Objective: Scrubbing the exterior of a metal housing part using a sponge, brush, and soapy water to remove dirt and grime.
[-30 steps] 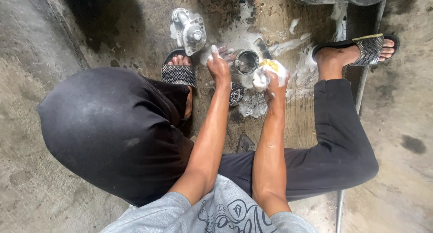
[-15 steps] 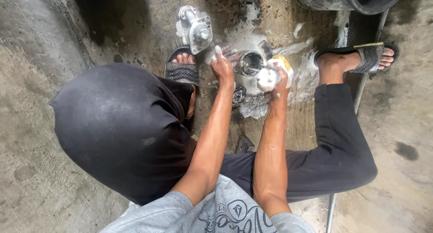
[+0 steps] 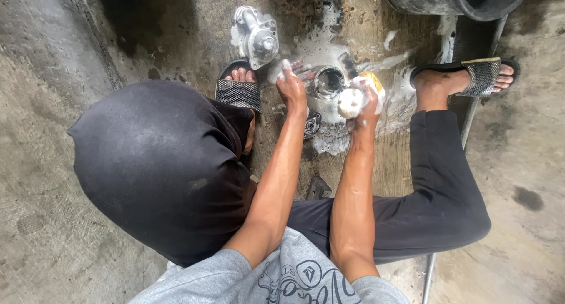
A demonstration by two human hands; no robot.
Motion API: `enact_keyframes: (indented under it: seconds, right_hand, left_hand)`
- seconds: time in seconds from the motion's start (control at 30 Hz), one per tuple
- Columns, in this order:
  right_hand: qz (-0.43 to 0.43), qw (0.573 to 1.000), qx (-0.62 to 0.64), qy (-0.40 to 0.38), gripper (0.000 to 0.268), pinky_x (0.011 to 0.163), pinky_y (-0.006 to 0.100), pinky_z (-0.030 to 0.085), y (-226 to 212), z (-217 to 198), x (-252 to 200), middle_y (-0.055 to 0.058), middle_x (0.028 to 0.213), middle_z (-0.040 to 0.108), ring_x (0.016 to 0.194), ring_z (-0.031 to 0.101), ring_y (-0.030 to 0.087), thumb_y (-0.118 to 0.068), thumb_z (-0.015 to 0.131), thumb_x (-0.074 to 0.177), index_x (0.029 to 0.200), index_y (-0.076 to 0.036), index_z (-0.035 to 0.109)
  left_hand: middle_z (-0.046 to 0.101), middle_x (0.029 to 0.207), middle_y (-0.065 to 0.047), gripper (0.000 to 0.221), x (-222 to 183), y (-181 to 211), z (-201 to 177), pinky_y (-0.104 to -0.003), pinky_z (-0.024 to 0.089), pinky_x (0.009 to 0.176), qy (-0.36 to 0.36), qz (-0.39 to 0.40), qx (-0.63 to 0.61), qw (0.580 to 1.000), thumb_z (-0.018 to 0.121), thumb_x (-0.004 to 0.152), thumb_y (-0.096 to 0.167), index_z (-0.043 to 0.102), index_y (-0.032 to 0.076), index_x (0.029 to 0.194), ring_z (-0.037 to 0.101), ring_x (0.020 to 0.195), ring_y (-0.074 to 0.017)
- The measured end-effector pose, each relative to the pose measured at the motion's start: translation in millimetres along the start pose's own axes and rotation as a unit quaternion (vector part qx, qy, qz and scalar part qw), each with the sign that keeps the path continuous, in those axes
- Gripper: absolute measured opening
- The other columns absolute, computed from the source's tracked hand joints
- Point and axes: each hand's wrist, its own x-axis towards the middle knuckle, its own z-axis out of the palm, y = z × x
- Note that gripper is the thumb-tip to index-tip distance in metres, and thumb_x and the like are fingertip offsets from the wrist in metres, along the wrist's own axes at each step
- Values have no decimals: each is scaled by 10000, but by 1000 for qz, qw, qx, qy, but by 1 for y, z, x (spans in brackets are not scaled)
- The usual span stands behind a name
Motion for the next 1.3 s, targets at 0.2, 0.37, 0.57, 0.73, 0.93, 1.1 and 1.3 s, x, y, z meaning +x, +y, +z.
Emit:
enact_keyframes:
  seconds: [0.2, 0.37, 0.57, 0.73, 0.93, 1.1, 1.3]
  right_hand:
    - [-2, 999, 31, -14, 44, 394, 251, 528, 5, 1, 11, 42, 570, 486, 459, 566, 89, -10, 666, 765, 784, -16, 627]
    - [-11, 999, 29, -20, 33, 379, 243, 512, -9, 9, 2, 28, 578, 475, 447, 546, 81, -16, 633, 791, 781, 14, 624]
    - [-12, 999, 29, -15, 43, 394, 248, 535, -2, 4, 9, 25, 600, 477, 480, 560, 84, -50, 637, 791, 819, -18, 631]
    - [-5, 1000, 22, -11, 46, 390, 266, 544, 2, -1, 12, 40, 588, 482, 462, 552, 94, -45, 651, 786, 806, -5, 638]
    - [5, 998, 54, -13, 40, 374, 272, 530, 5, -1, 12, 34, 556, 434, 433, 537, 102, 1, 643, 779, 763, 31, 623]
    - [12, 997, 72, -3, 67, 374, 289, 528, 1, 4, 9, 49, 544, 445, 418, 537, 124, 16, 679, 741, 736, 18, 612]
    - [13, 998, 62, -7, 59, 390, 295, 542, 7, -1, 14, 58, 551, 446, 439, 550, 129, 2, 663, 753, 736, 40, 621]
  left_hand:
    - [664, 1196, -341, 538, -10, 30, 13, -481, 419, 1074, 17, 6, 40, 999, 512, 1060, 332, 654, -176, 1164, 619, 1208, -348]
    - [684, 1138, -366, 524, -62, 106, 37, -522, 452, 1026, 46, 5, 91, 995, 563, 1002, 338, 688, -167, 1070, 633, 1193, -454]
    - [697, 1142, -325, 539, 8, 1, 1, -512, 466, 1000, 43, -7, 139, 989, 538, 1023, 378, 691, -130, 1114, 651, 1161, -445]
    - [686, 1150, -347, 538, -7, 21, 7, -524, 463, 989, 48, -3, 124, 991, 535, 1025, 361, 683, -150, 1108, 643, 1172, -458]
    - [593, 1290, -379, 529, -11, 18, 11, -541, 397, 1089, 37, -18, 47, 998, 493, 1064, 330, 582, -171, 1211, 571, 1265, -462]
    - [625, 1257, -336, 511, -10, 19, 8, -520, 418, 1074, 26, -14, 52, 998, 473, 1084, 322, 615, -154, 1206, 603, 1236, -420]
    - [697, 1155, -307, 534, -5, 11, 11, -507, 463, 999, 39, -14, 122, 992, 529, 1025, 382, 696, -117, 1120, 648, 1175, -434]
